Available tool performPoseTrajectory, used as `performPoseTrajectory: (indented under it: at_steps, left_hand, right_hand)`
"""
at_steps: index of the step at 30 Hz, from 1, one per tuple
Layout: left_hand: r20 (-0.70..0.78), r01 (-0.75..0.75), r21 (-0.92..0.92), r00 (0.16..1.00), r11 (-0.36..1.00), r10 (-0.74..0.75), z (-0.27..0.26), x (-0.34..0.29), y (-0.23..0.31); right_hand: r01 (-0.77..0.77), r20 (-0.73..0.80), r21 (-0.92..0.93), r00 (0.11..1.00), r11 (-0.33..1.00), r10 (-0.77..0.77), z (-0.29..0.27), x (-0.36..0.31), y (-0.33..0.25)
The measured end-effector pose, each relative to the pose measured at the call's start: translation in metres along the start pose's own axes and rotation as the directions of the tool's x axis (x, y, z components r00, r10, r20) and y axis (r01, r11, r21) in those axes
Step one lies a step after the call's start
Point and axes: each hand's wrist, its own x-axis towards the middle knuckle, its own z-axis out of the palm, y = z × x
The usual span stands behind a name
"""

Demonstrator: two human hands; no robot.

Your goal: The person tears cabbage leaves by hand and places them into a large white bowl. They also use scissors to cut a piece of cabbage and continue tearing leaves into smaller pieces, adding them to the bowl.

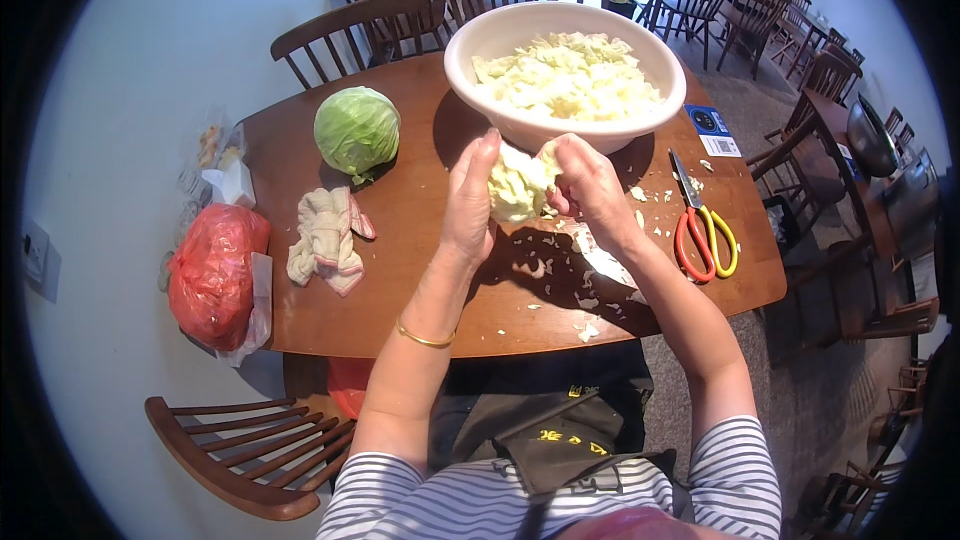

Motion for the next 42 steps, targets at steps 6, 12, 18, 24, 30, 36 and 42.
performPoseTrajectory:
  at_steps: [6,12,18,24,30,36,42]
  left_hand:
    - [-0.019,-0.032,0.078,0.999,0.996,0.034,0.001,-0.002,-0.004]
    - [-0.040,-0.005,0.021,0.999,1.000,0.006,-0.002,-0.001,-0.005]
    - [-0.044,0.157,-0.195,0.985,0.968,-0.169,-0.007,0.004,-0.005]
    - [0.335,0.367,-0.545,0.919,0.754,-0.206,-0.010,0.002,-0.001]
    - [0.109,0.277,-0.358,0.961,0.892,-0.255,0.007,-0.001,-0.004]
    - [0.151,0.211,-0.256,0.973,0.943,-0.177,-0.004,-0.001,-0.009]
    - [-0.001,0.140,-0.097,0.990,0.985,-0.141,0.002,-0.004,-0.006]
  right_hand:
    - [0.053,0.011,-0.165,0.999,0.985,-0.052,0.002,0.003,0.010]
    - [0.065,0.067,-0.177,0.996,0.982,-0.054,0.002,0.000,0.003]
    - [0.063,0.105,-0.077,0.993,0.995,-0.055,-0.005,0.002,0.009]
    - [0.083,0.101,0.306,0.988,0.948,-0.119,-0.011,-0.001,-0.012]
    - [0.452,0.003,-0.837,0.567,0.308,-0.824,-0.046,0.026,-0.039]
    - [0.474,0.200,-0.866,0.623,0.161,-0.757,-0.027,0.015,-0.029]
    - [0.348,0.171,-0.627,0.934,0.697,-0.313,0.008,-0.003,-0.009]
